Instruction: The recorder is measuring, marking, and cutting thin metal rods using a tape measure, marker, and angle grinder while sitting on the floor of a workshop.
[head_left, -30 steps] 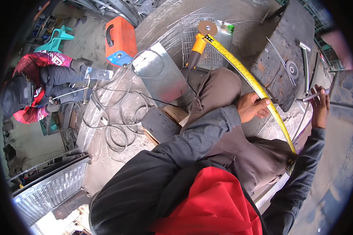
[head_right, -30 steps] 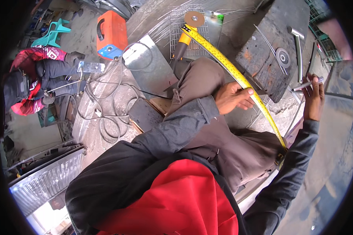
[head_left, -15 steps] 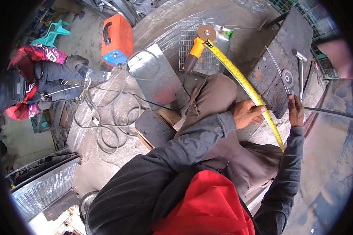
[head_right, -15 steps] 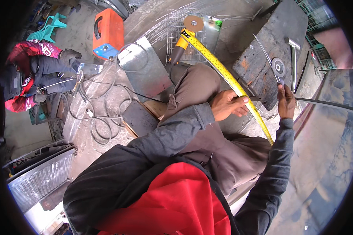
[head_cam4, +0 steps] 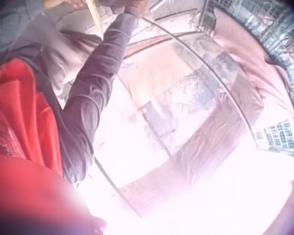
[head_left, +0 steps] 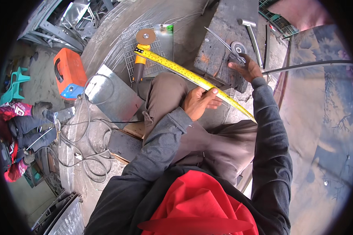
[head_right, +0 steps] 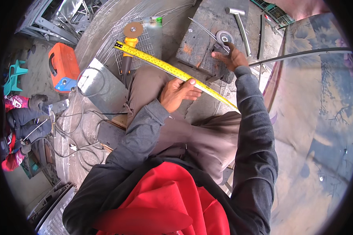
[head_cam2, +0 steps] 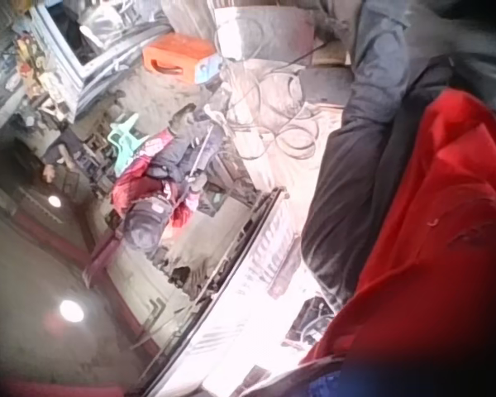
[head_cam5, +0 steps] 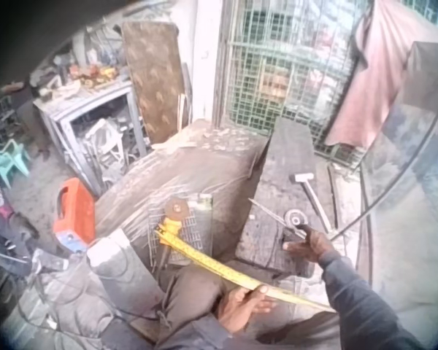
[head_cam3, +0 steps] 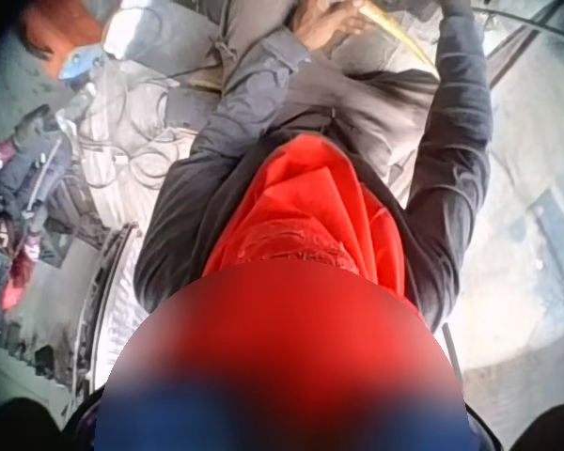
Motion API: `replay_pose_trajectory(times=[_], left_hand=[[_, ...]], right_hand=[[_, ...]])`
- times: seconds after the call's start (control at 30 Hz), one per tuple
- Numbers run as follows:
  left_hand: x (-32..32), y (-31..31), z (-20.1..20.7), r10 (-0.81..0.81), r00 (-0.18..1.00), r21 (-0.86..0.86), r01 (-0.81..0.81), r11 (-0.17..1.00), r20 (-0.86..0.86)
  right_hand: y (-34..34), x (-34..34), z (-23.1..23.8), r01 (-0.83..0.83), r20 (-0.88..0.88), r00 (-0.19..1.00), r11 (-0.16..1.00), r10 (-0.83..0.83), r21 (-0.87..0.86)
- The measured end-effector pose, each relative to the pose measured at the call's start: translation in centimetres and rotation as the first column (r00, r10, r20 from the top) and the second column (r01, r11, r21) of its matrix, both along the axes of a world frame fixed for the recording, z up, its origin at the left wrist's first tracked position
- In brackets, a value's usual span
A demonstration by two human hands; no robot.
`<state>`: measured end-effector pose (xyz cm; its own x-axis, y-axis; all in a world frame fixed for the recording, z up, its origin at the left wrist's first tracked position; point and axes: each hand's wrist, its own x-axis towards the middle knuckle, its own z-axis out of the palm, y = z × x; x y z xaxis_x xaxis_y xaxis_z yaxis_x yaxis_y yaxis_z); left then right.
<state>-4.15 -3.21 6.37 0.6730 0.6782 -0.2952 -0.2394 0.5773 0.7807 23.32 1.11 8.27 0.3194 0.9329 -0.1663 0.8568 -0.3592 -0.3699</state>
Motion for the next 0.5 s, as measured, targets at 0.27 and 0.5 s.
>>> replay_pose_trajectory(times=[0.27,0.5], left_hand=[[-0.4,-0.2,0.4,-0.004,1.000,0.017,0.004,1.000,-0.027],[-0.3,0.0,0.5,0.005,0.996,0.084,0.002,0.996,-0.088]], right_hand=[[-1.7,1.7,1.6,-0.024,-0.004,1.000,0.999,0.024,0.042],[-10.1,0.0,6.1,0.216,-0.756,0.654,0.964,-0.026,0.153]])
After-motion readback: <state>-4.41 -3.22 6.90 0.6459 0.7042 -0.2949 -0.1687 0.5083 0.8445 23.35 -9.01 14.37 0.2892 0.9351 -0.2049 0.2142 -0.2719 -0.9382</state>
